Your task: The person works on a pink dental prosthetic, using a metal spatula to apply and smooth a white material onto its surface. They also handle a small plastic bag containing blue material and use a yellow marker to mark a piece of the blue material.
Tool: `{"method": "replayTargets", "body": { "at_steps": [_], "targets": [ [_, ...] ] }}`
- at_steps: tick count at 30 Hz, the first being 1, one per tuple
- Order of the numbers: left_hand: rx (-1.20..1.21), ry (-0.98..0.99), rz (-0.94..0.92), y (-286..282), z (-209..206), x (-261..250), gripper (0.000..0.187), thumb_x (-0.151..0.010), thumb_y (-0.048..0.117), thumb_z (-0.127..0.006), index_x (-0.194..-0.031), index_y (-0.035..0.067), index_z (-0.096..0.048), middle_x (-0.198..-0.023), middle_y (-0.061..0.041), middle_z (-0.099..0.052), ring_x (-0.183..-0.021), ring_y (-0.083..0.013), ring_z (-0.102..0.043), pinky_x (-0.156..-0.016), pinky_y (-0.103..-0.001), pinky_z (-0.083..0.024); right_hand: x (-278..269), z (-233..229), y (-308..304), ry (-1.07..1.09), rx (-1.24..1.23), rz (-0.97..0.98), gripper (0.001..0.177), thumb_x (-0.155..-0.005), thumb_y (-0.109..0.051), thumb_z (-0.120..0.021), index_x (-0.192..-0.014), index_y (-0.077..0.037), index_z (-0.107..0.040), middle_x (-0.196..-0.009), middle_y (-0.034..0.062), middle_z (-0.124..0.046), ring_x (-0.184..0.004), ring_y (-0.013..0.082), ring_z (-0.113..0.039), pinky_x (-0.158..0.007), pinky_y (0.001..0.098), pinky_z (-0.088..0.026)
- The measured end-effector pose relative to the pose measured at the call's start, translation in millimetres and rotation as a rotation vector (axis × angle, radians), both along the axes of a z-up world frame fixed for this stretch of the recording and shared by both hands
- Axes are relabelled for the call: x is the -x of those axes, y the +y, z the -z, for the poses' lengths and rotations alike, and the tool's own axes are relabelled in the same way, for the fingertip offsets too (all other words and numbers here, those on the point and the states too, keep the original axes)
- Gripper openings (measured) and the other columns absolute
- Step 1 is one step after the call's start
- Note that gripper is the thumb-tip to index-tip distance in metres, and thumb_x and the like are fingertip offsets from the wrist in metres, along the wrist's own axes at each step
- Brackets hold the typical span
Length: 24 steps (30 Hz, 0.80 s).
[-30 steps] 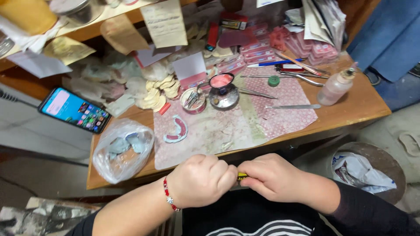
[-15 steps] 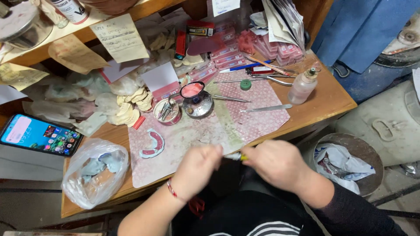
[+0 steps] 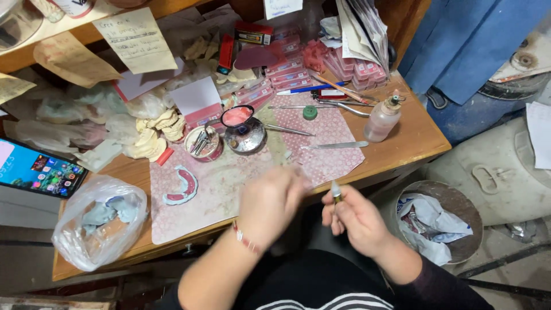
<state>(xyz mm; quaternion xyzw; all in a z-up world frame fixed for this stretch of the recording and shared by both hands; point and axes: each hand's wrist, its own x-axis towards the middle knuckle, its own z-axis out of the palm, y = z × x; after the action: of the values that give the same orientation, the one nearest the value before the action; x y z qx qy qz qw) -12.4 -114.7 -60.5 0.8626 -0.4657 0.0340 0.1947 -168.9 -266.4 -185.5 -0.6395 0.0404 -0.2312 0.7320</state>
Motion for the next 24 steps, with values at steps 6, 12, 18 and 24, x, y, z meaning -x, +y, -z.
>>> {"method": "replayTargets", "body": {
  "at_steps": [6, 12, 18, 24],
  "targets": [
    [0.614, 0.654, 0.245, 25.6, 46.4, 26.6, 0.024, -0.089, 0.023, -0.077, -0.110, 0.012, -0.079, -0.105, -0.004, -0.066, -0.099, -0.0183, -0.065, -0.094, -0.030, -0.049, -20.6, -66.4, 1.5, 0.103, 0.661, -0.261, 0.030, -0.103, -0.019, -0.047, -0.129, -0.004, -0.055, -0.112, 0.0126, -0.070, -0.098, 0.0281, -0.070, -0.088, 0.0367, -0.052],
    [0.905, 0.928, 0.063, 61.7, 48.6, 26.2, 0.017, -0.102, 0.012, -0.055, -0.111, 0.001, -0.063, -0.101, -0.018, -0.079, -0.095, -0.0229, -0.077, -0.086, -0.032, -0.061, -120.4, -56.8, -62.4, 0.367, 1.721, 0.598, 0.003, -0.086, -0.006, -0.058, -0.089, -0.005, -0.057, -0.089, 0.0138, -0.053, -0.074, 0.0345, -0.057, -0.052, 0.0478, -0.049],
    [0.780, 0.880, 0.118, 85.2, 45.5, 26.4, 0.017, -0.099, 0.018, -0.062, -0.107, 0.004, -0.068, -0.096, -0.013, -0.082, -0.084, -0.0148, -0.076, -0.079, -0.027, -0.060, -213.2, -29.1, -121.3, 1.072, 1.736, 0.617, 0.030, -0.091, -0.007, -0.053, -0.115, -0.005, -0.071, -0.106, 0.0196, -0.074, -0.092, 0.0355, -0.070, -0.065, 0.0443, -0.061],
    [0.744, 0.838, 0.097, 113.7, 47.7, 15.2, 0.019, -0.098, 0.023, -0.061, -0.103, 0.007, -0.069, -0.092, -0.009, -0.083, -0.084, -0.0148, -0.078, -0.077, -0.027, -0.062, -209.3, -69.4, -108.7, 1.310, 1.486, 0.363, 0.049, -0.096, -0.002, -0.048, -0.144, -0.003, -0.053, -0.126, 0.0196, -0.072, -0.113, 0.0398, -0.071, -0.087, 0.0486, -0.059]
  ]
}}
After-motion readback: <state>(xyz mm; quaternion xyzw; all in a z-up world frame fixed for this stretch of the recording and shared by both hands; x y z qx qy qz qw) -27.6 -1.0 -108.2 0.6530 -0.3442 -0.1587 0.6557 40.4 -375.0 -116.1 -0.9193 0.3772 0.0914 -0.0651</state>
